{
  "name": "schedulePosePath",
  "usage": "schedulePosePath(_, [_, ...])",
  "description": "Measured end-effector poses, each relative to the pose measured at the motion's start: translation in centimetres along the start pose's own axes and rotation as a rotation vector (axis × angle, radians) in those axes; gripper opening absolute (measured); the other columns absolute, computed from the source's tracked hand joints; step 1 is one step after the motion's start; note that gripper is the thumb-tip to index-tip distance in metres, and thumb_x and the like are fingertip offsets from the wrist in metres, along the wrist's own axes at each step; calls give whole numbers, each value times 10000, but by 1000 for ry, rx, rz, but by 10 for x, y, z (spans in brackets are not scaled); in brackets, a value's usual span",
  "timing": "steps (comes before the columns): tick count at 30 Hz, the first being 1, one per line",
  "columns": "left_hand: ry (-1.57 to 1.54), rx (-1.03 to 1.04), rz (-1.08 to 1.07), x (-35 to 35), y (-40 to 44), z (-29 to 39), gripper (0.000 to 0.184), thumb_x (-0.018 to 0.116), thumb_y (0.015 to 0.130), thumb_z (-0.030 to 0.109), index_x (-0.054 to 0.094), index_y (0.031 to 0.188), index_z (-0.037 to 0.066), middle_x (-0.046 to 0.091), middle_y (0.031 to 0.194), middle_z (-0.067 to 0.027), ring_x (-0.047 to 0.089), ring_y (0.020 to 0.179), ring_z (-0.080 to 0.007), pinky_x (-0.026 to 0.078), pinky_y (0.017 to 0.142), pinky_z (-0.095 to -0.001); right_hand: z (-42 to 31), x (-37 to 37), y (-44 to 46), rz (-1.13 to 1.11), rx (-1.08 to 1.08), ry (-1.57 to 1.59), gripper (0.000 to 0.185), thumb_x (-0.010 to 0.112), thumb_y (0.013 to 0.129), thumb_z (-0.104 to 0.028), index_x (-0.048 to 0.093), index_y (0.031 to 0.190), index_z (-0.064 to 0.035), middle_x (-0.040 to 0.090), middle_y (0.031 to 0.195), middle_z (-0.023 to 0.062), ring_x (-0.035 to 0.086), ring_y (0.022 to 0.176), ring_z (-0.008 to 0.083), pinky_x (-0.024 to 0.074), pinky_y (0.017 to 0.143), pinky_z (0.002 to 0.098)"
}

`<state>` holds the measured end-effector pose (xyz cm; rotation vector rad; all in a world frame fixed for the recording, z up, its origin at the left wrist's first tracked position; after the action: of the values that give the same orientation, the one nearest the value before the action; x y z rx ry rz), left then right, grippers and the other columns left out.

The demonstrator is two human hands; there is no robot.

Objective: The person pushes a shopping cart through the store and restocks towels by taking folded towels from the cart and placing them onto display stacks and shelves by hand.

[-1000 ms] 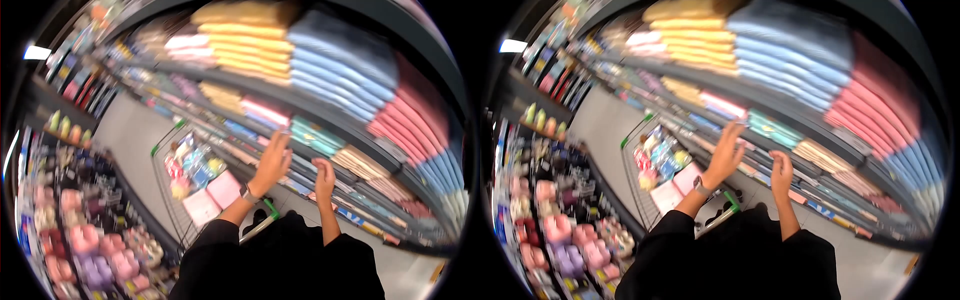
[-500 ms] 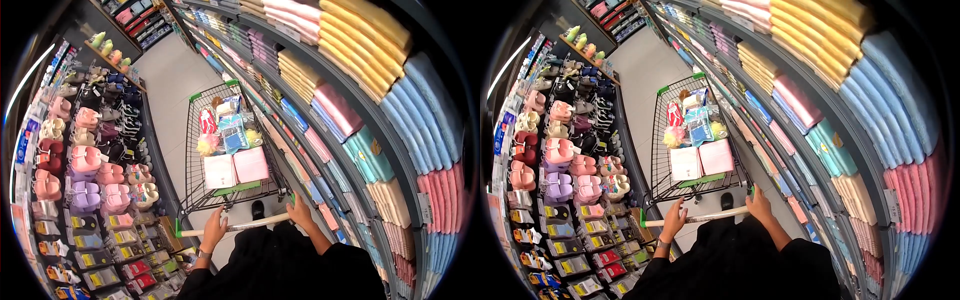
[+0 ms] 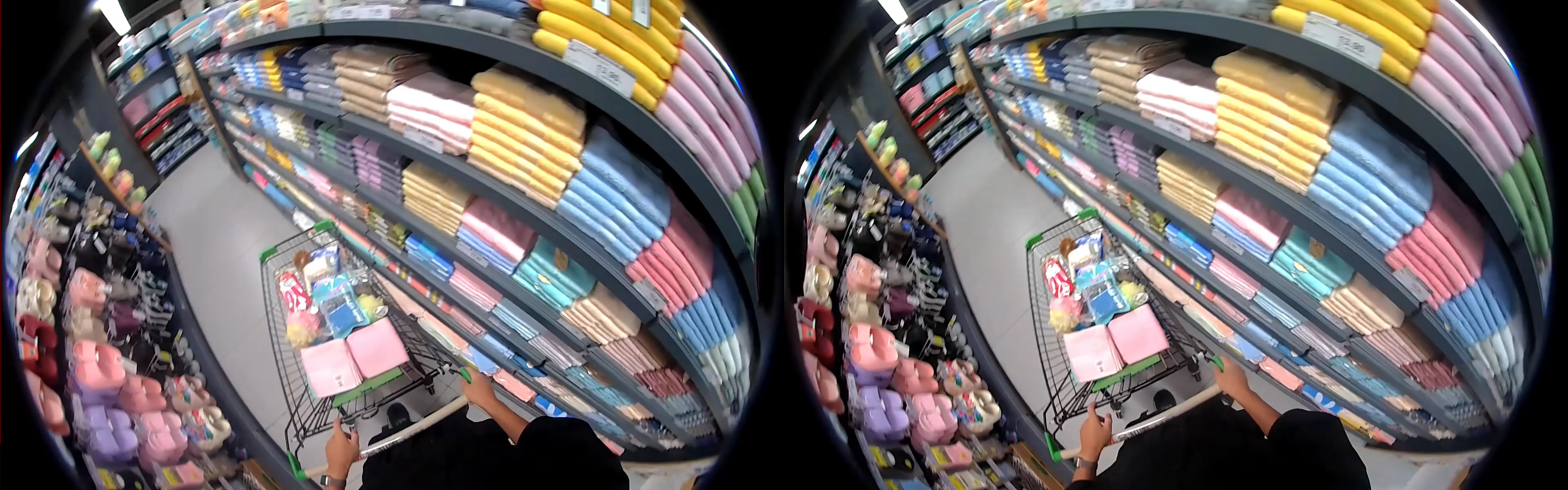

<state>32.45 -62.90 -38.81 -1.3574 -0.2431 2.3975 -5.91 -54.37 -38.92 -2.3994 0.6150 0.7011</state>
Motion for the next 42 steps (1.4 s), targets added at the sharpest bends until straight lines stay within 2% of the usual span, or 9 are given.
schedulePosePath(3, [22,50,4,0,3,-13,560,617,864,285,392,1324,59,694,725,-119,668,683,-363,509,622,-474,1,7,-8,59,-8,-57,246,550,866,-163,592,1096,-87,645,792,186,628,511,298,510,523,416])
schedulePosePath(14, [70,66,-19,-1,-9,-9,575,580,874,242,334,1358,51,682,701,-116,656,660,-358,495,627,-477,-4,7,-15,53,-6,-7,225,539,893,-205,585,1101,-133,639,739,141,611,479,257,489,495,385])
schedulePosePath(23, [-7,31,-19,38,-28,3,547,546,851,162,327,1339,46,687,666,-86,663,633,-320,489,617,-425,33,-22,-4,78,-170,-18,274,546,859,-199,590,1119,-126,649,749,183,647,589,332,500,597,464])
schedulePosePath(27, [-42,-51,3,51,-46,16,602,588,866,246,337,1373,40,697,722,-77,675,666,-306,502,610,-439,52,-27,0,67,-137,-26,386,587,835,-215,593,1210,-128,667,777,211,665,614,348,524,636,461])
schedulePosePath(28, [-40,-56,6,52,-51,21,588,585,870,242,347,1371,47,696,720,-78,674,664,-308,503,612,-436,63,-23,4,152,-244,-73,404,600,826,-212,593,1219,-118,667,791,224,666,630,366,528,653,468])
schedulePosePath(30, [-23,-66,33,58,-59,22,558,580,876,234,366,1363,65,694,721,-81,674,660,-307,507,616,-429,57,-37,-2,2,-61,44,388,596,823,-172,597,1204,-102,657,854,258,653,792,420,518,693,484])
schedulePosePath(33, [-93,-103,20,57,-69,38,508,572,884,223,392,1342,98,695,732,-91,673,657,-302,510,620,-422,56,-46,-5,66,-131,1,371,595,824,-169,607,1188,-99,654,868,252,641,841,425,509,709,483])
schedulePosePath(37, [-119,-107,54,54,-70,47,421,559,886,203,454,1284,115,689,716,-81,664,636,-280,506,615,-416,67,-45,5,51,-188,0,358,587,835,-143,604,1189,-94,651,843,252,659,744,403,516,637,463])
schedulePosePath(42, [-50,-7,326,23,-36,48,153,571,884,158,632,1013,102,667,715,-110,653,638,-303,490,564,-409,66,-34,15,85,-258,12,337,569,840,-117,597,1172,-64,634,759,241,654,616,372,510,547,435])
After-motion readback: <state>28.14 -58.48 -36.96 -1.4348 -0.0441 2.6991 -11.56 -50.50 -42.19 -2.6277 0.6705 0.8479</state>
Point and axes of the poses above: each hand's wrist, its own y-axis towards the middle knuckle, its own x-axis out of the palm, z = x × y, the point moved 2 cm from there along y, towards the middle knuckle
